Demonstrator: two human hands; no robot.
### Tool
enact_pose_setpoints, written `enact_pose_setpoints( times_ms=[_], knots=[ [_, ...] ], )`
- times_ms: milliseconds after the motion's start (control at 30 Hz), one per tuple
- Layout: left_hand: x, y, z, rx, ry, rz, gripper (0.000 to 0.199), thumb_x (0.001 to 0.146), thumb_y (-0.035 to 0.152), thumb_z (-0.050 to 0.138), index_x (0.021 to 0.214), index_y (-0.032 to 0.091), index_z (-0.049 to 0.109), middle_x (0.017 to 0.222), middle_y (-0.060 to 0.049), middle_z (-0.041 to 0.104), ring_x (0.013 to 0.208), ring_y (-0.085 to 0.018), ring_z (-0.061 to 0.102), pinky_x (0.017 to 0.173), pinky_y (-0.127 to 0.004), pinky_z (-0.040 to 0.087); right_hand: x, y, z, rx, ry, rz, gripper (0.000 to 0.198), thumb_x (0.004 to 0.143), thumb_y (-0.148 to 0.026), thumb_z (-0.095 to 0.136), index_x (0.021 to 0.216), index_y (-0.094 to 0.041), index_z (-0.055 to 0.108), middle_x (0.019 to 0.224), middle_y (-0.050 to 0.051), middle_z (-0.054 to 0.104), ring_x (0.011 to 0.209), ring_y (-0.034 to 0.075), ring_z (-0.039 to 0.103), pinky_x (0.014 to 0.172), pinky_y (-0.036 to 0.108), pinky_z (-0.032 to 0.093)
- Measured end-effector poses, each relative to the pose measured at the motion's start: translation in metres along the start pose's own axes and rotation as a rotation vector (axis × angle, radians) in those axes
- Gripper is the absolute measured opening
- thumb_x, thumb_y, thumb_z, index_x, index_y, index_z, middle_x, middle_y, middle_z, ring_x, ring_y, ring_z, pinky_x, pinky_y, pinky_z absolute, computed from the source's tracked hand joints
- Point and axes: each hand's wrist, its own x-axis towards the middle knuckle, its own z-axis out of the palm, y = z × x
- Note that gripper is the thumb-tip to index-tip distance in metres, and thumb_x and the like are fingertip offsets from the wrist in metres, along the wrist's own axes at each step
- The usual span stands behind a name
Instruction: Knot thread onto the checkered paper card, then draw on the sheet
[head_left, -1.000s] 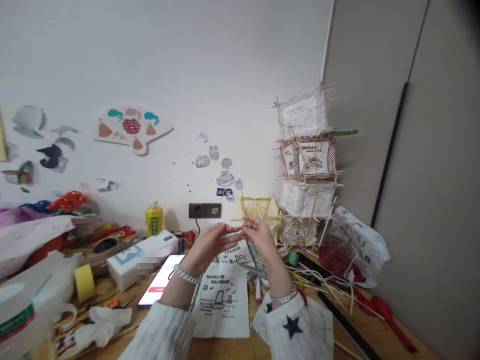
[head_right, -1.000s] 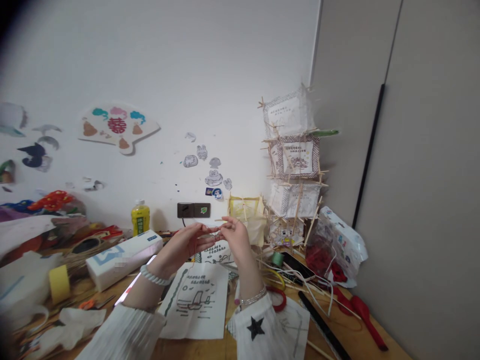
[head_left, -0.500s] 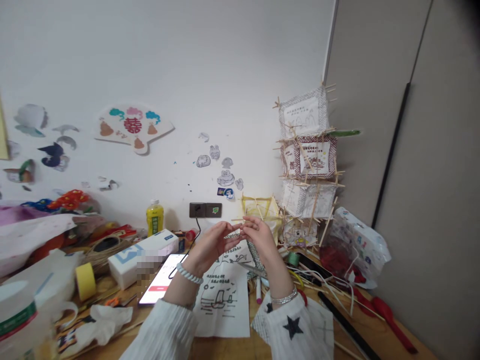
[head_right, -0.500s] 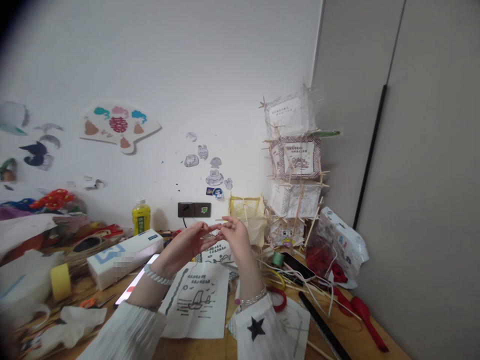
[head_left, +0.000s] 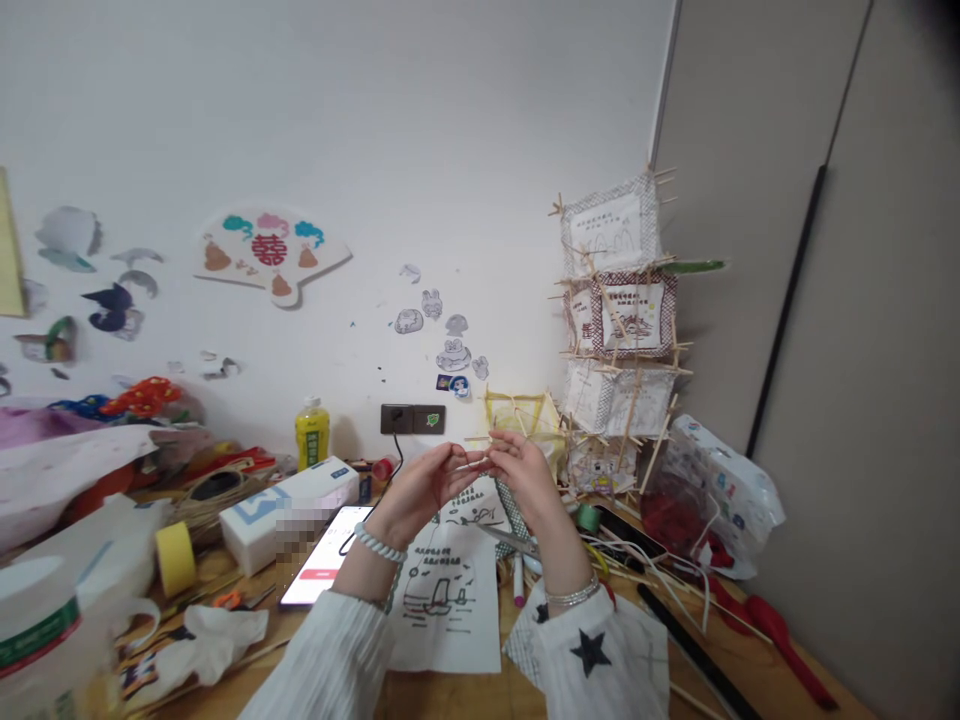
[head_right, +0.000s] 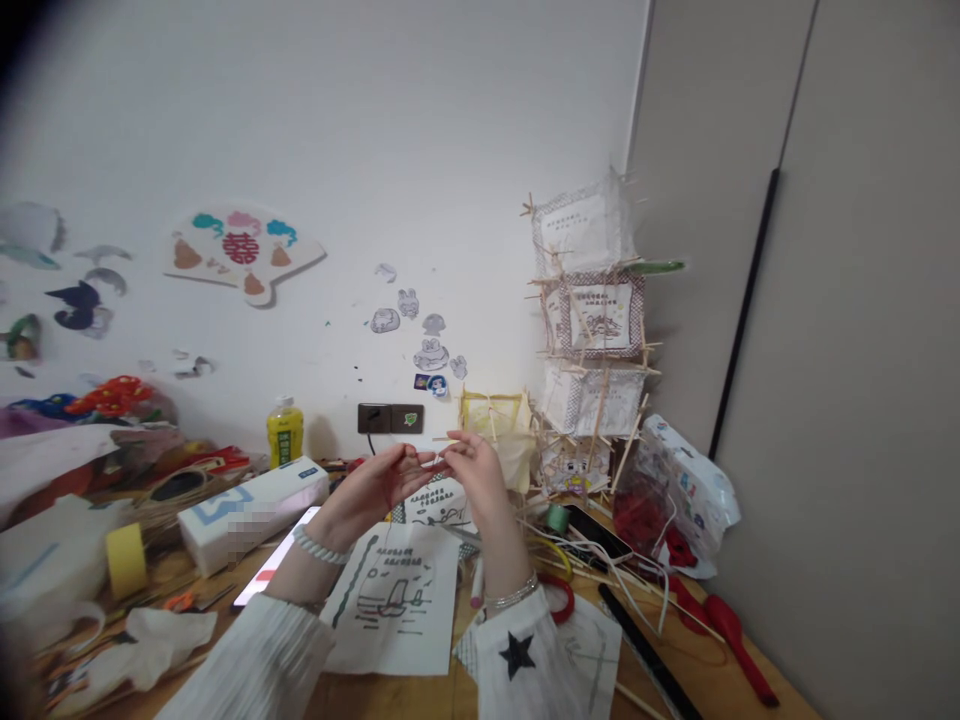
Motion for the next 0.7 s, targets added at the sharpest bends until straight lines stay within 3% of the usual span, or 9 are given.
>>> enact_pose_setpoints(
  times_ms=[267, 400, 533, 700],
  knots=[
    [0.001, -0.002, -0.003, -0.044, -0.072, 0.008, 0.022, 0.084, 0.021, 0.051, 0.099, 0.008, 0.06, 0.109, -0.014, 0.062, 0.102, -0.025, 0.058, 0.098, -0.037, 0.037, 0.0, -0.002, -0.002, 0.048, 0.0, 0.002, 0.032, 0.055, -0.018, 0.067, 0.085, -0.016, 0.058, 0.067, -0.002, 0.059, 0.059, 0.01, 0.056, 0.06, 0.024, 0.043],
    [0.0, -0.003, -0.002, -0.018, -0.081, 0.019, 0.03, 0.083, 0.023, 0.052, 0.111, 0.012, 0.055, 0.124, -0.014, 0.052, 0.105, -0.025, 0.056, 0.101, -0.038, 0.033, -0.001, -0.003, -0.002, 0.053, -0.007, -0.003, 0.03, 0.056, -0.018, 0.067, 0.084, -0.016, 0.058, 0.066, -0.002, 0.06, 0.059, 0.01, 0.056, 0.061, 0.024, 0.043],
    [-0.004, -0.001, 0.004, 0.043, -0.084, 0.033, 0.051, 0.081, 0.017, 0.055, 0.129, 0.022, 0.039, 0.133, -0.011, 0.044, 0.105, -0.023, 0.056, 0.103, -0.037, 0.031, -0.001, -0.002, -0.003, 0.052, -0.013, -0.009, 0.029, 0.057, -0.019, 0.066, 0.085, -0.016, 0.058, 0.066, -0.002, 0.06, 0.059, 0.01, 0.056, 0.062, 0.024, 0.043],
    [-0.008, -0.001, 0.012, 0.123, -0.046, 0.063, 0.079, 0.076, 0.009, 0.059, 0.138, 0.033, 0.017, 0.131, -0.011, 0.046, 0.101, -0.018, 0.06, 0.102, -0.038, 0.032, -0.001, -0.002, -0.004, 0.036, -0.009, -0.012, 0.029, 0.058, -0.02, 0.065, 0.085, -0.016, 0.057, 0.066, -0.002, 0.059, 0.058, 0.01, 0.055, 0.061, 0.024, 0.043]
  ],
)
